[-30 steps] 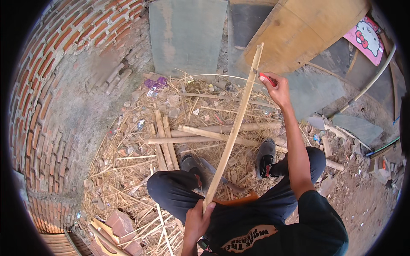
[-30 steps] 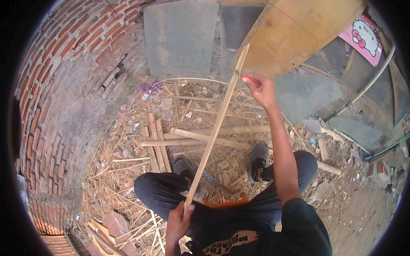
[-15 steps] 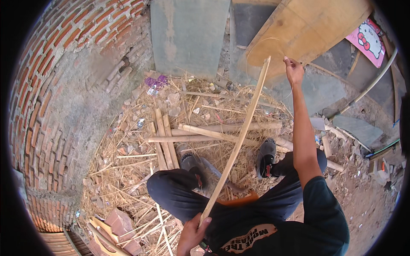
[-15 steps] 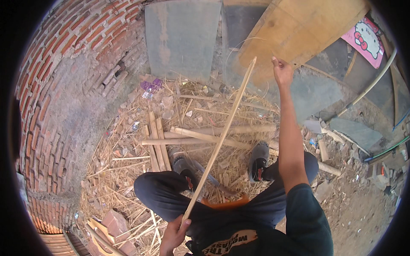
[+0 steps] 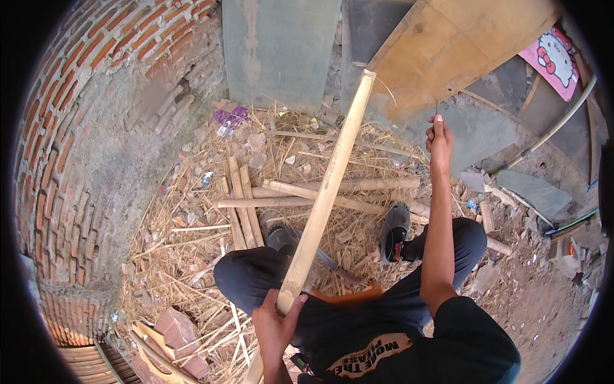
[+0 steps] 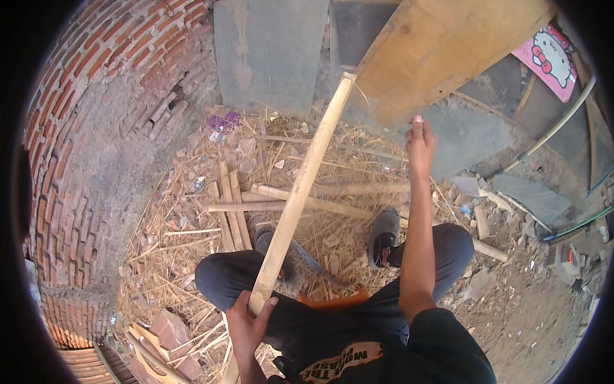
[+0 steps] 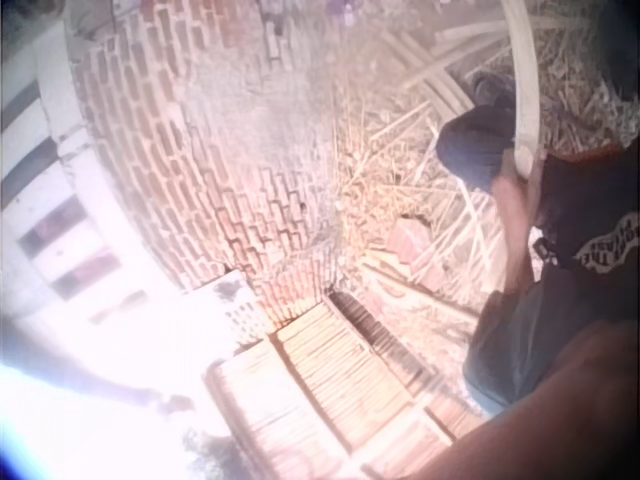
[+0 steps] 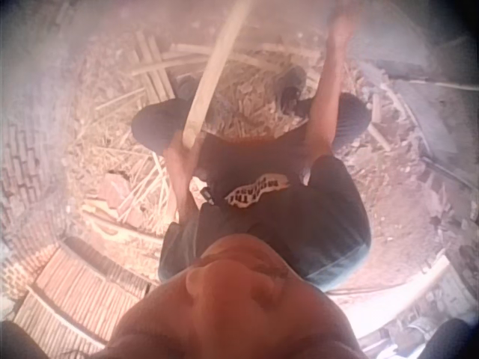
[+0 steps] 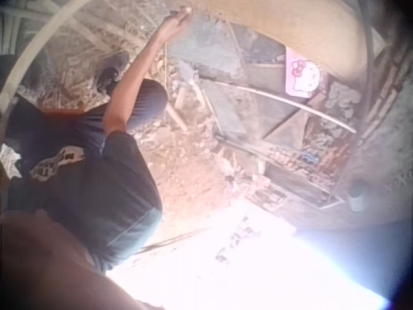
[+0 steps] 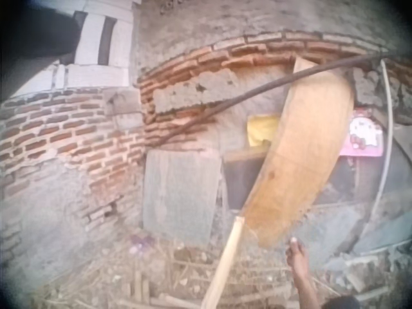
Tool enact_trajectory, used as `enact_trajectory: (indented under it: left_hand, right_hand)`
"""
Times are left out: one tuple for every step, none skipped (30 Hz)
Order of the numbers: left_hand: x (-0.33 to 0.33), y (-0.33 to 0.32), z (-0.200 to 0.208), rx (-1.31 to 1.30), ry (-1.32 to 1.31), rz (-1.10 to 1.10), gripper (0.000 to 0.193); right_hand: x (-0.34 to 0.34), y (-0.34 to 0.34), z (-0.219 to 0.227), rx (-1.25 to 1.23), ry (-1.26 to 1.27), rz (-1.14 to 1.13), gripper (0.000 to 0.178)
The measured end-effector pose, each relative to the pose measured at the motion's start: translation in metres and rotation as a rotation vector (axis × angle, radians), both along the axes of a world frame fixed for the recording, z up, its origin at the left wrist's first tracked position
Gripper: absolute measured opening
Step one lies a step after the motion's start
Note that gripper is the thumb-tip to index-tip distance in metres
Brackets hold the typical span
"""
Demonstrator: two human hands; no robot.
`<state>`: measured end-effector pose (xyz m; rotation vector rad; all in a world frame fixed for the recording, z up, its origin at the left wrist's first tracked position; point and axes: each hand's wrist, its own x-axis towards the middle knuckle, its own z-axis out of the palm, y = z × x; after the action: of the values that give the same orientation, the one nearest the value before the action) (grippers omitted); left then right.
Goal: The person sits on the ground and uses a red utility knife to shave thin strips off a long, flat piece of wood. They hold the wood with their left hand and scrape the blade along its length with their right hand, creating wood shavings.
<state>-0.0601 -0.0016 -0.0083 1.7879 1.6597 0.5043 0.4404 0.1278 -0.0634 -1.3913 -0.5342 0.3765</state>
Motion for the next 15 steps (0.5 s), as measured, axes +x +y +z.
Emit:
enact_trajectory:
  left_hand:
    - [0.007, 0.006, -0.002, 0.009, -0.036, 0.007, 0.038]
    - [0.015, 0.011, -0.004, 0.018, -0.071, 0.012, 0.037]
    - [0.023, 0.017, -0.005, 0.028, -0.106, 0.015, 0.035]
    - [0.030, 0.024, -0.006, 0.024, -0.119, -0.017, 0.040]
    - [0.036, 0.028, -0.007, 0.019, -0.143, -0.020, 0.040]
    - [0.043, 0.032, -0.008, 0.012, -0.168, -0.024, 0.039]
    - [0.049, 0.035, -0.009, 0.006, -0.195, -0.030, 0.039]
    - [0.052, 0.036, -0.009, 0.005, -0.214, -0.034, 0.039]
    - [0.055, 0.038, -0.010, 0.001, -0.235, -0.041, 0.039]
    - [0.058, 0.039, -0.010, -0.003, -0.259, -0.047, 0.039]
    - [0.060, 0.041, -0.012, -0.006, -0.288, -0.060, 0.036]
    - [0.061, 0.042, -0.014, -0.010, -0.317, -0.072, 0.034]
    - [0.063, 0.043, -0.015, -0.013, -0.345, -0.083, 0.032]
    - [0.064, 0.044, -0.013, -0.011, -0.350, -0.086, 0.032]
    - [0.066, 0.044, -0.010, -0.009, -0.356, -0.089, 0.032]
  right_hand:
    - [-0.027, -0.008, 0.003, 0.030, -0.001, 0.055, 0.039]
    - [-0.054, -0.016, 0.003, 0.061, -0.001, 0.108, 0.038]
    - [-0.077, -0.027, 0.000, 0.042, -0.016, 0.152, 0.035]
    - [-0.098, -0.037, -0.004, 0.026, -0.034, 0.196, 0.033]
    - [-0.120, -0.044, -0.008, 0.034, -0.095, 0.250, 0.031]
    - [-0.140, -0.054, -0.012, 0.041, -0.156, 0.305, 0.028]
    - [-0.153, -0.068, -0.017, -0.063, -0.270, 0.353, 0.026]
    - [-0.166, -0.080, -0.022, -0.164, -0.381, 0.407, 0.024]
    - [-0.182, -0.090, -0.016, -0.115, -0.467, 0.454, 0.024]
    - [-0.196, -0.098, -0.009, -0.066, -0.555, 0.502, 0.026]
    - [-0.204, -0.105, -0.013, -0.033, -0.592, 0.538, 0.026]
    - [-0.210, -0.112, -0.016, 0.001, -0.629, 0.575, 0.027]
    - [-0.214, -0.116, -0.018, 0.035, -0.665, 0.612, 0.028]
    - [-0.216, -0.119, -0.018, 0.016, -0.686, 0.634, 0.028]
    - [-0.217, -0.123, -0.017, -0.004, -0.708, 0.655, 0.028]
